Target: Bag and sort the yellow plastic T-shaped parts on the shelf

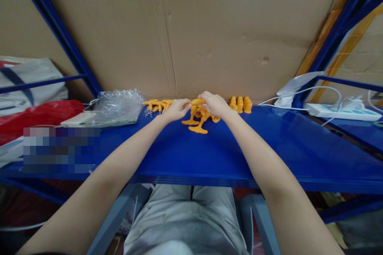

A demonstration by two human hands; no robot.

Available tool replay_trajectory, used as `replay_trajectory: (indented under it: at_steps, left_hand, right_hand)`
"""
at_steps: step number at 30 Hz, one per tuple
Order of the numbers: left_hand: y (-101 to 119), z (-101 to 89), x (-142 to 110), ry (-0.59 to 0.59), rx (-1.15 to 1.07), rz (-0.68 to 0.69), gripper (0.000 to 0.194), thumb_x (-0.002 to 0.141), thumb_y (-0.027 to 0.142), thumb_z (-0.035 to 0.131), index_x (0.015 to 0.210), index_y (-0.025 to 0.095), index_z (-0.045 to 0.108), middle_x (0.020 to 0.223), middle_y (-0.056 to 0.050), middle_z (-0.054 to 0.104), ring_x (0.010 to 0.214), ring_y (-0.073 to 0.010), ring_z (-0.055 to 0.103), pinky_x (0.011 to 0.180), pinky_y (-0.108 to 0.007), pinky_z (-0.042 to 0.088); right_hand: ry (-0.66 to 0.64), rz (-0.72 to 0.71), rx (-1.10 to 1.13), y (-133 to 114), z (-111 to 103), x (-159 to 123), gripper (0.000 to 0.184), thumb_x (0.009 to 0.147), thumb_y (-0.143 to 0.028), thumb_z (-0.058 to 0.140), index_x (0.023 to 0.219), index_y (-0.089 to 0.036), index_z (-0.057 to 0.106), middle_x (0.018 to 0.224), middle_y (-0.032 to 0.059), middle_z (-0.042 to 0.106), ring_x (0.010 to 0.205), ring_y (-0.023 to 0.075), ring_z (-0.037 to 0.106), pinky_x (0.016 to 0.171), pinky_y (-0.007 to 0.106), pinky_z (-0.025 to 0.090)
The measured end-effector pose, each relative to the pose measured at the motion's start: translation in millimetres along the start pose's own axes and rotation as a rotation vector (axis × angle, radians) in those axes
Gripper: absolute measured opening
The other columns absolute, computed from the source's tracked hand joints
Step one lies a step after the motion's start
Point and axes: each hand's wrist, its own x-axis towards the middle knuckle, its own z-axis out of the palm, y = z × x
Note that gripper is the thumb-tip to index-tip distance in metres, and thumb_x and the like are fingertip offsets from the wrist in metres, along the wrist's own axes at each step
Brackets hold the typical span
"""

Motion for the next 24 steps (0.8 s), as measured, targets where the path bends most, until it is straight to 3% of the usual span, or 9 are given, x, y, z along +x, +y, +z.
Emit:
replay_trajectory:
  at_steps: [5,10,15,24]
  left_hand:
    - [2,1.3,4,-0.001,-0.21,-0.083,0.024,0.092,0.029,0.05,0.094,0.016,0.07,0.091,-0.007,0.075,0.084,-0.021,0.066,0.078,-0.031,0.049]
    - [8,-1.7,9,-0.042,-0.522,-0.205,0.019,0.087,0.025,0.054,0.074,0.015,0.064,0.067,0.001,0.061,0.066,-0.0143,0.054,0.065,-0.026,0.041]
    - [13,-9.2,6,-0.131,-0.819,-0.3,0.022,0.087,0.021,0.058,0.065,0.016,0.058,0.054,0.005,0.045,0.053,-0.0093,0.039,0.058,-0.025,0.033]
    - [13,-18.5,5,-0.366,-1.184,-0.364,0.026,0.093,0.022,0.054,0.069,0.016,0.061,0.056,0.004,0.039,0.049,-0.0092,0.033,0.053,-0.027,0.03]
  right_hand:
    - [0.002,-0.019,-0.187,-4,-1,-4,0.039,0.094,-0.019,0.052,0.132,-0.017,0.06,0.128,0.0159,0.067,0.107,0.0286,0.067,0.085,0.039,0.05]
    - [0.032,-0.067,-0.277,-5,-4,-4,0.041,0.094,-0.014,0.044,0.133,-0.014,0.059,0.128,0.0172,0.066,0.103,0.0278,0.067,0.079,0.037,0.045]
    - [0.079,-0.114,-0.329,-3,-4,-5,0.046,0.095,-0.009,0.037,0.136,-0.014,0.056,0.135,0.0188,0.064,0.106,0.0267,0.065,0.079,0.036,0.042]
    - [0.132,-0.15,-0.329,2,-1,-8,0.05,0.096,-0.007,0.032,0.14,-0.015,0.055,0.142,0.018,0.061,0.111,0.0256,0.065,0.084,0.038,0.04]
